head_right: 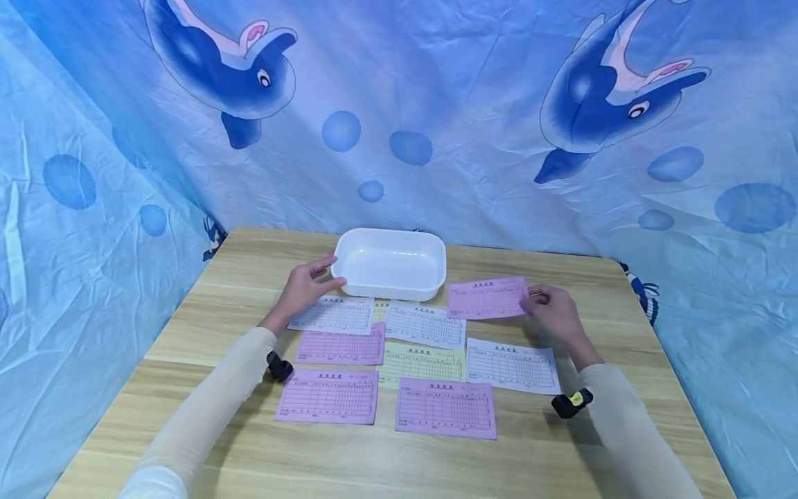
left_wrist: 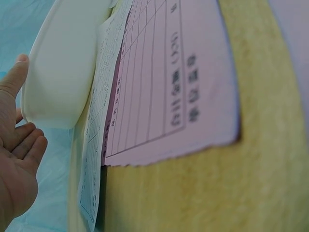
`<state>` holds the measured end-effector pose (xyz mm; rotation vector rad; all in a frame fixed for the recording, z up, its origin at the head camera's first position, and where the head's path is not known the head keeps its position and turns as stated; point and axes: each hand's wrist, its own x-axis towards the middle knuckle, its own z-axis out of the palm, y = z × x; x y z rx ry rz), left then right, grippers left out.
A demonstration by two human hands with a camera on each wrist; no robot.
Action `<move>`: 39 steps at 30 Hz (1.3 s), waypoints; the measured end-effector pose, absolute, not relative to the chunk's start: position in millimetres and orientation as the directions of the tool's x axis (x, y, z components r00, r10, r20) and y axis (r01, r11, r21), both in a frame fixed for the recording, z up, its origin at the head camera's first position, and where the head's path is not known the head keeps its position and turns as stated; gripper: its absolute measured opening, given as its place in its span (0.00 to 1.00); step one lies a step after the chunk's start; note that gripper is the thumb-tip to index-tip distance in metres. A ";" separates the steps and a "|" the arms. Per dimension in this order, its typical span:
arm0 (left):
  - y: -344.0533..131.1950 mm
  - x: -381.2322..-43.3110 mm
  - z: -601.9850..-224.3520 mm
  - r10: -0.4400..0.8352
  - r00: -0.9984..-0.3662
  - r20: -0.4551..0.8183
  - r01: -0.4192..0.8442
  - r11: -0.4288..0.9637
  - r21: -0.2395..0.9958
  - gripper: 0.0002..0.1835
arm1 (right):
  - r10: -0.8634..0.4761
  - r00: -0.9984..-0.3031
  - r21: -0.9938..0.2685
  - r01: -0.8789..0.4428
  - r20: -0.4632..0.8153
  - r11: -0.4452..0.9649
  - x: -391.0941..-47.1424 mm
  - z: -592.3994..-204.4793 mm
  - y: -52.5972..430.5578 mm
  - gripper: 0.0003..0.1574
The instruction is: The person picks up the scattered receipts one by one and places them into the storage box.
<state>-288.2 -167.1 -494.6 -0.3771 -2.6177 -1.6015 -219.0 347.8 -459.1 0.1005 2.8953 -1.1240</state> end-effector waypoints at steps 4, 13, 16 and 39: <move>-167.0 -287.3 -493.4 0.181 -0.970 0.164 0.229 0.437 0.870 0.42 | 0.064 -0.996 -0.700 0.093 -0.068 0.708 -218.7 -454.4 352.1 0.25; -166.4 -288.8 -492.9 0.175 -0.972 0.157 0.220 0.441 0.870 0.43 | 0.099 -0.992 -0.735 0.128 -0.083 0.666 -217.9 -444.9 357.4 0.29; -165.9 -289.0 -492.7 0.176 -0.972 0.155 0.218 0.437 0.873 0.44 | 0.120 -0.989 -0.753 0.147 -0.091 0.642 -218.0 -439.7 357.8 0.31; -165.7 -288.0 -491.1 0.172 -0.976 0.132 0.195 0.432 0.880 0.44 | 0.128 -0.990 -0.846 0.123 -0.066 0.519 -245.2 -388.8 334.3 0.32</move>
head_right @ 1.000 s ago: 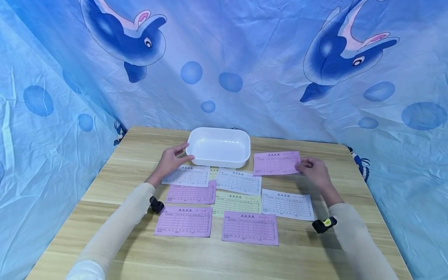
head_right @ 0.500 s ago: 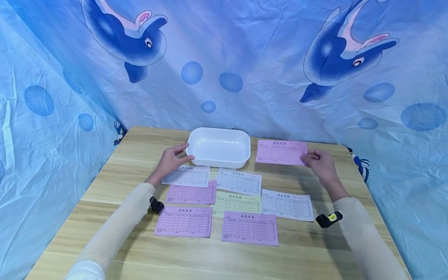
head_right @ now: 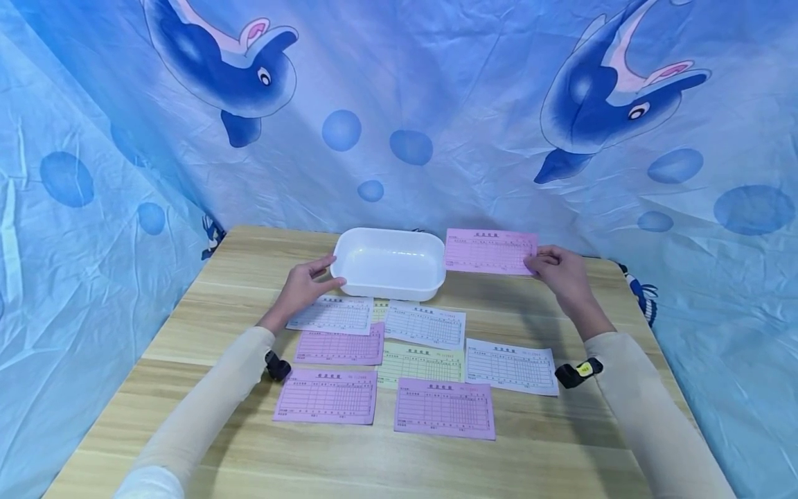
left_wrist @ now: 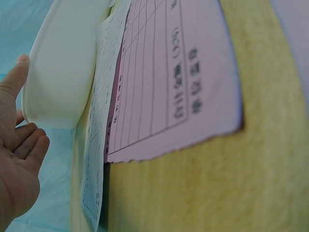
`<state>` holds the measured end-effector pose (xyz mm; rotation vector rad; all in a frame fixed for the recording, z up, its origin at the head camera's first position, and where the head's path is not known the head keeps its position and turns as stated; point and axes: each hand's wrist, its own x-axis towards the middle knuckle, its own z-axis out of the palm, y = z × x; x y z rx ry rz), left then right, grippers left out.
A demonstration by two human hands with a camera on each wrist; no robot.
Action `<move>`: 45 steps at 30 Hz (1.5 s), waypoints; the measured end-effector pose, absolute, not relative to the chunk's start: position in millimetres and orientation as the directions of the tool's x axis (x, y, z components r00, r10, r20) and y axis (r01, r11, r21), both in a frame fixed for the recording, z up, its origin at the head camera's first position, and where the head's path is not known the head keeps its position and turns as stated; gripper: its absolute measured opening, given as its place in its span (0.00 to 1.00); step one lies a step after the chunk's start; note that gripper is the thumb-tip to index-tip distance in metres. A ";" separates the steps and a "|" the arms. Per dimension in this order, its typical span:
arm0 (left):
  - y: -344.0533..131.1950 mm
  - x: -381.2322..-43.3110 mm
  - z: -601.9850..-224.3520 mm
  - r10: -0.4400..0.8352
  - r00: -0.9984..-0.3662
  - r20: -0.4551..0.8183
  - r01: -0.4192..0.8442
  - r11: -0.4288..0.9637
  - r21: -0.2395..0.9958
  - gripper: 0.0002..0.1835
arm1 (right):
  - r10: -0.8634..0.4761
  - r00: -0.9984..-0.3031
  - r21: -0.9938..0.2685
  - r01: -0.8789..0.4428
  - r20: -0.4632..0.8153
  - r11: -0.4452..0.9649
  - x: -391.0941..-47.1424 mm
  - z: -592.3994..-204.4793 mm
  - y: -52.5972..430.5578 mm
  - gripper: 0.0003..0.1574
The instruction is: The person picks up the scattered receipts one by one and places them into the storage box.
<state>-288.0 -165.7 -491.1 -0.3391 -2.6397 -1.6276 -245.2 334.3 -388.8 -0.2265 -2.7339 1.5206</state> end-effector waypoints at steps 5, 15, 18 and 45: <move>-165.6 -288.2 -491.8 0.170 -0.975 0.142 0.203 0.429 0.880 0.42 | 0.112 -0.992 -0.900 0.104 -0.062 0.424 -252.2 -386.3 321.1 0.28; -165.6 -288.0 -491.4 0.168 -0.976 0.138 0.199 0.429 0.881 0.43 | 0.135 -0.989 -0.945 0.097 -0.057 0.311 -266.7 -385.9 286.4 0.30; -164.9 -287.8 -490.7 0.169 -0.977 0.133 0.194 0.431 0.881 0.43 | 0.148 -0.987 -0.943 0.099 -0.054 0.317 -270.2 -386.4 279.5 0.31; -164.8 -288.8 -490.8 0.164 -0.978 0.130 0.190 0.437 0.879 0.44 | 0.125 -0.992 -0.994 0.011 0.003 0.111 -299.7 -401.2 201.7 0.19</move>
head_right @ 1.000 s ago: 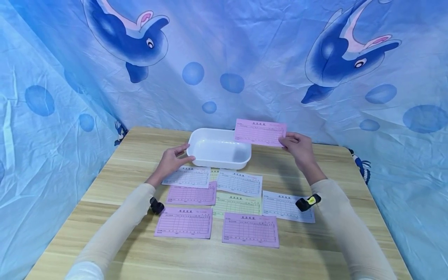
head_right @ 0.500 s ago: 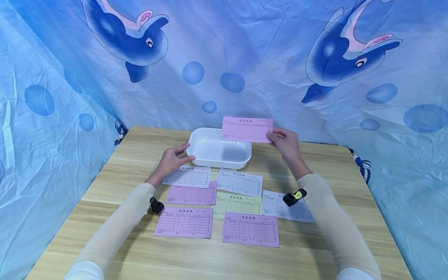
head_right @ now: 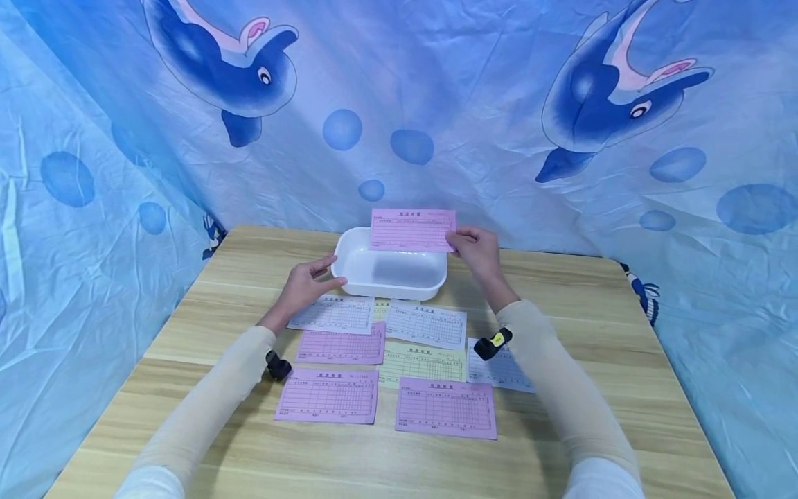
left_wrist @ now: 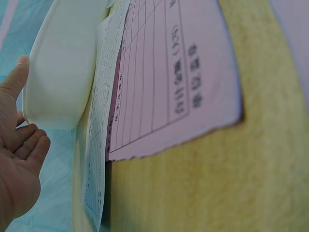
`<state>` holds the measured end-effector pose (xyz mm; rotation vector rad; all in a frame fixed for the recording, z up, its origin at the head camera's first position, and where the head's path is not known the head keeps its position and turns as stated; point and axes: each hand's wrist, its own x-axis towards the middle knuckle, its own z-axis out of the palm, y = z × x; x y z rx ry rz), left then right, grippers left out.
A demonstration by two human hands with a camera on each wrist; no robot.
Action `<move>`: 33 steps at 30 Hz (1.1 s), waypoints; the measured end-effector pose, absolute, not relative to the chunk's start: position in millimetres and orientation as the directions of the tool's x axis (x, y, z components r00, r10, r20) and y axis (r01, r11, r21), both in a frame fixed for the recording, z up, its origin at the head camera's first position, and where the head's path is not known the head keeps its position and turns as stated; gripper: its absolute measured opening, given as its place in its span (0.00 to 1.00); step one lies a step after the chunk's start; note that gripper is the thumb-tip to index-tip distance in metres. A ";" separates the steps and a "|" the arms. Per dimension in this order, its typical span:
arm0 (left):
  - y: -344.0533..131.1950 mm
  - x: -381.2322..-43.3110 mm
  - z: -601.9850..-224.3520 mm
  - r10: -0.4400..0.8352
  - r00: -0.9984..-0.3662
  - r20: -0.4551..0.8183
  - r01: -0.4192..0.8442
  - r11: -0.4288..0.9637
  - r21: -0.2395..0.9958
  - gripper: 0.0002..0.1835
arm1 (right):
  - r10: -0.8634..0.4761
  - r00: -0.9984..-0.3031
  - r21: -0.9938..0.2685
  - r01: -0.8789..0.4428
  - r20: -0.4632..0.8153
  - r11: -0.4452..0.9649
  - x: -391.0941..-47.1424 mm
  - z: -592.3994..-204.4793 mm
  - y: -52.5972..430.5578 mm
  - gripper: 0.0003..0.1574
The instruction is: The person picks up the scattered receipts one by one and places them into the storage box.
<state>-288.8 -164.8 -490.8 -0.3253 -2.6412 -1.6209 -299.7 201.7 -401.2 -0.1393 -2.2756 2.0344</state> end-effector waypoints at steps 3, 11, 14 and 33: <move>-165.3 -288.7 -490.9 0.166 -0.978 0.129 0.190 0.437 0.879 0.44 | 0.127 -0.992 -0.992 0.020 -0.004 0.125 -302.4 -404.7 193.4 0.19; -165.8 -288.5 -492.2 0.178 -0.973 0.148 0.212 0.437 0.874 0.42 | 0.136 -0.990 -0.973 0.070 -0.041 0.218 -306.8 -412.7 171.9 0.18; -165.5 -289.1 -492.8 0.177 -0.973 0.152 0.216 0.438 0.872 0.42 | 0.131 -0.990 -0.968 0.089 -0.059 0.235 -307.2 -416.2 164.1 0.17; -164.5 -287.2 -489.4 0.158 -0.979 0.131 0.190 0.452 0.871 0.38 | 0.130 -0.986 -0.927 0.140 -0.100 0.347 -311.6 -436.4 132.2 0.17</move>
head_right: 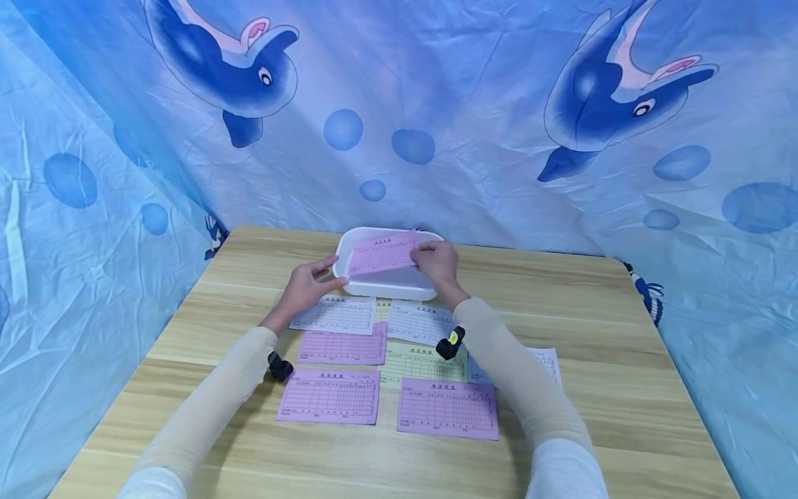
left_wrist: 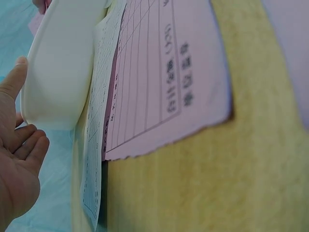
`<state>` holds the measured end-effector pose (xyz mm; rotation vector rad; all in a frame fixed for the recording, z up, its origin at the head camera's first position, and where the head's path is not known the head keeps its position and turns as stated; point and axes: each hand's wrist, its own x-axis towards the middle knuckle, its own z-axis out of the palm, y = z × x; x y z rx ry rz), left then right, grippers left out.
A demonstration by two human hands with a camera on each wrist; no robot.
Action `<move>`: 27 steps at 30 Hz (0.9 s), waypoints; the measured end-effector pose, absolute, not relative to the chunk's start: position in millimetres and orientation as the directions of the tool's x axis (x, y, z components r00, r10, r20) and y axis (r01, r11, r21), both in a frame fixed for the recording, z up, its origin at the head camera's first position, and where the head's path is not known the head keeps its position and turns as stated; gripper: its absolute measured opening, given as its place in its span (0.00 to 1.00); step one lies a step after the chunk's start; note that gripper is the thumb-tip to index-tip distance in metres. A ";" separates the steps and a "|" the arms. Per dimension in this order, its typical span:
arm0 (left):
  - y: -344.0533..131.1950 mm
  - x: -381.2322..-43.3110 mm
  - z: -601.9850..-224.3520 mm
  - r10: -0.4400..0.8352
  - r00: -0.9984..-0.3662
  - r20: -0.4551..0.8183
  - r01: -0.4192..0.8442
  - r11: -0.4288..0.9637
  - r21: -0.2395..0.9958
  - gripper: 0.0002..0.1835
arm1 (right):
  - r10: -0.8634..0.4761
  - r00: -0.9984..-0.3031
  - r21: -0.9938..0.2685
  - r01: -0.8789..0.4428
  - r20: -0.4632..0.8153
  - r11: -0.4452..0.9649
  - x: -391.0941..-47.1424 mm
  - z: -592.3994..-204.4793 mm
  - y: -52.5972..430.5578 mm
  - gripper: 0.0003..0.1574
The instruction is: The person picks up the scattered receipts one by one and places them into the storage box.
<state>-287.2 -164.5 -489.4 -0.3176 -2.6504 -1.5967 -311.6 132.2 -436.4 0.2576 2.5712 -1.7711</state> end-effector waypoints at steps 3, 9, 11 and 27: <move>-164.2 -286.5 -489.2 0.155 -0.979 0.133 0.190 0.452 0.871 0.39 | 0.128 -0.987 -0.925 0.133 -0.093 0.356 -312.5 -439.9 129.3 0.17; -163.7 -286.0 -489.1 0.155 -0.978 0.136 0.193 0.456 0.869 0.39 | 0.120 -0.991 -0.921 0.106 -0.066 0.375 -312.6 -443.8 124.6 0.17; -163.6 -286.0 -489.1 0.156 -0.978 0.141 0.198 0.457 0.867 0.38 | 0.115 -0.991 -0.918 0.106 -0.066 0.382 -312.4 -444.3 123.5 0.17; -162.6 -285.6 -485.5 0.161 -0.981 0.111 0.175 0.464 0.868 0.40 | 0.024 -0.999 -0.876 0.048 -0.042 0.480 -313.5 -446.2 122.6 0.16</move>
